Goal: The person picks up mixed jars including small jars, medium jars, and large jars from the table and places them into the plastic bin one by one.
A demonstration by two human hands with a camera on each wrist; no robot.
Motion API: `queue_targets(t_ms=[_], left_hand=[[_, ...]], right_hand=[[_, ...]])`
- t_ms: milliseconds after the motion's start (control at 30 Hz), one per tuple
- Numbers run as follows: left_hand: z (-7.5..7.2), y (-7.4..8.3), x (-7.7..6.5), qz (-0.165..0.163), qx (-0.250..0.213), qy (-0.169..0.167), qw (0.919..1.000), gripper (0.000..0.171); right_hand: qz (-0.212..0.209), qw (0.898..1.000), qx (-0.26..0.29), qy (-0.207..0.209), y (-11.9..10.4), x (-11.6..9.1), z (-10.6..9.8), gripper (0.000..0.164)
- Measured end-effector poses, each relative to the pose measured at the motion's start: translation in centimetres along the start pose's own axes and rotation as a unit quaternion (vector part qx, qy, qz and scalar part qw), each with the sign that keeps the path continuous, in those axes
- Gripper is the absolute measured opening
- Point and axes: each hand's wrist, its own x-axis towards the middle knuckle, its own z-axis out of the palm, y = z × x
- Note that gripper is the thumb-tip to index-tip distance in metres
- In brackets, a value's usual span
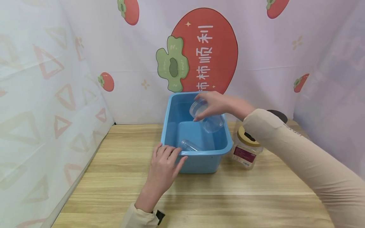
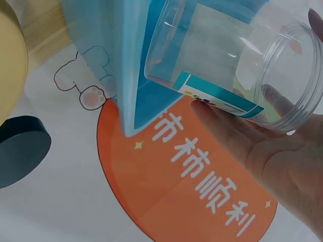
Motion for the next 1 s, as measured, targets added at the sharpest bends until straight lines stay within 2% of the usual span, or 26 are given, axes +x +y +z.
queue_targets(t_ms=[600,800,1000], left_hand=[[0.1,0.0,0.0,0.002,-0.001,0.001,1.0,0.034],[0.1,0.0,0.0,0.002,-0.003,0.002,1.0,0.035],[0.0,0.0,0.0,0.0,-0.003,-0.006,1.0,0.033]], right_hand=[[0.013,0.999,-0.03,-0.028,-0.1,0.7,0.9,0.098],[0.003,0.999,-0.032,-0.011,0.5,0.3,0.6,0.094],[0.006,1.0,-0.026,0.004,2.0,-0.7,-0.4,0.091]])
